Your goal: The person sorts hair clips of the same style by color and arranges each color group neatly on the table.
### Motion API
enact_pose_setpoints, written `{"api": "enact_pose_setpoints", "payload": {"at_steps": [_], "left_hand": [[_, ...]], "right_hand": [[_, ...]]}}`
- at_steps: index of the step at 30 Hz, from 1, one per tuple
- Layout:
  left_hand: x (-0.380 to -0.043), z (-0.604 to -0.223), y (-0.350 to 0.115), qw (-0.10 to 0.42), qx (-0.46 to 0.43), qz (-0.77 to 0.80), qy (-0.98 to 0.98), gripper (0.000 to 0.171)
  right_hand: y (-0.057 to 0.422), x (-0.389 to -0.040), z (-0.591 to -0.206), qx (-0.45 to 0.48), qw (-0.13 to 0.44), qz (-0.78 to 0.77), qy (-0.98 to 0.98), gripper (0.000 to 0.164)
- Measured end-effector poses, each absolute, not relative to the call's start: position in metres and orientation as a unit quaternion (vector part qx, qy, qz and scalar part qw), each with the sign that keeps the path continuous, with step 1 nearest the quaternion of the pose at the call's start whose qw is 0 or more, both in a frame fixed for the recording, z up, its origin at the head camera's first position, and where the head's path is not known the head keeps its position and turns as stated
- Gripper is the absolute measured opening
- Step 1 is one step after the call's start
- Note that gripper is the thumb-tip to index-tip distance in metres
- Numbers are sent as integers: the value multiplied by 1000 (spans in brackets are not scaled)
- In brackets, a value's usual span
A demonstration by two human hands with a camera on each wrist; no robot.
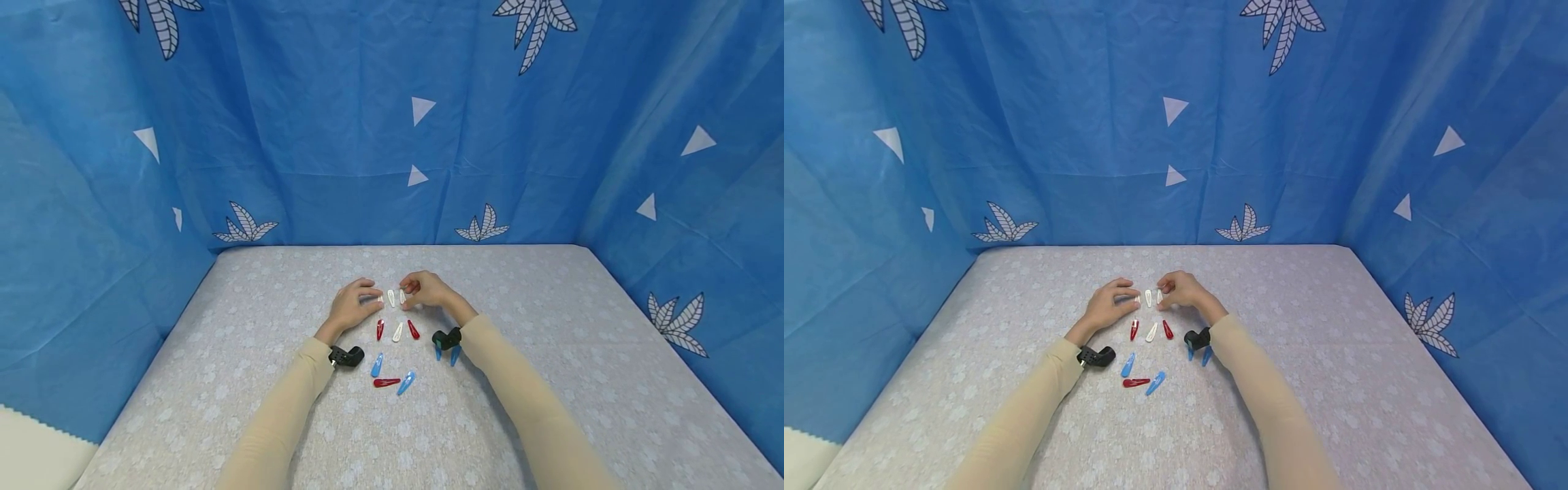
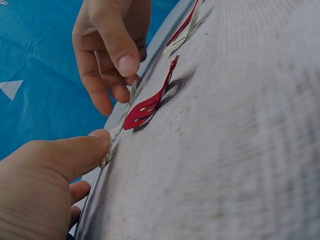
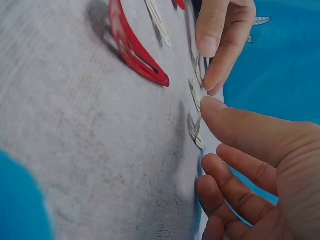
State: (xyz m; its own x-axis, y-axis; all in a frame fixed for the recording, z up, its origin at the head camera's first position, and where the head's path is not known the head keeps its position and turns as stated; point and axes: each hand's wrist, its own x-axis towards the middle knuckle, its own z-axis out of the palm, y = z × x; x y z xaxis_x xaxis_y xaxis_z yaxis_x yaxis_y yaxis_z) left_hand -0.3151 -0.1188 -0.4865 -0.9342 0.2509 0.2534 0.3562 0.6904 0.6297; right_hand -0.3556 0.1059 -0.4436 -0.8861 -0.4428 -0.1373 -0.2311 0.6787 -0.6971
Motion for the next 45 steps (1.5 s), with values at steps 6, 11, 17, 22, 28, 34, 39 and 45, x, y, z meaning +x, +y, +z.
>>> {"api": "enact_pose_setpoints", "payload": {"at_steps": [6,11,17,22,28,34,39,45], "left_hand": [[-317,-489,-119,76,-168,-354,-917,31],[-318,-489,-120,67,-165,-353,-919,32],[-317,-489,-120,68,-166,-357,-917,32],[-316,-489,-120,67,-166,-359,-916,32],[-316,-490,-120,59,-164,-360,-917,33],[-315,-490,-119,69,-166,-359,-916,31],[-314,-489,-118,74,-167,-358,-916,31],[-315,-489,-119,59,-159,-362,-917,32]], "right_hand": [[112,-346,-443,-200,100,-358,906,49],[114,-331,-443,-205,55,-365,906,47],[113,-311,-445,-211,31,-371,904,45],[113,-295,-446,-217,28,-378,900,47],[113,-277,-446,-221,33,-376,899,49],[111,-269,-451,-227,17,-357,906,54],[109,-267,-455,-227,14,-355,907,55],[106,-264,-456,-222,17,-346,911,55]]}}
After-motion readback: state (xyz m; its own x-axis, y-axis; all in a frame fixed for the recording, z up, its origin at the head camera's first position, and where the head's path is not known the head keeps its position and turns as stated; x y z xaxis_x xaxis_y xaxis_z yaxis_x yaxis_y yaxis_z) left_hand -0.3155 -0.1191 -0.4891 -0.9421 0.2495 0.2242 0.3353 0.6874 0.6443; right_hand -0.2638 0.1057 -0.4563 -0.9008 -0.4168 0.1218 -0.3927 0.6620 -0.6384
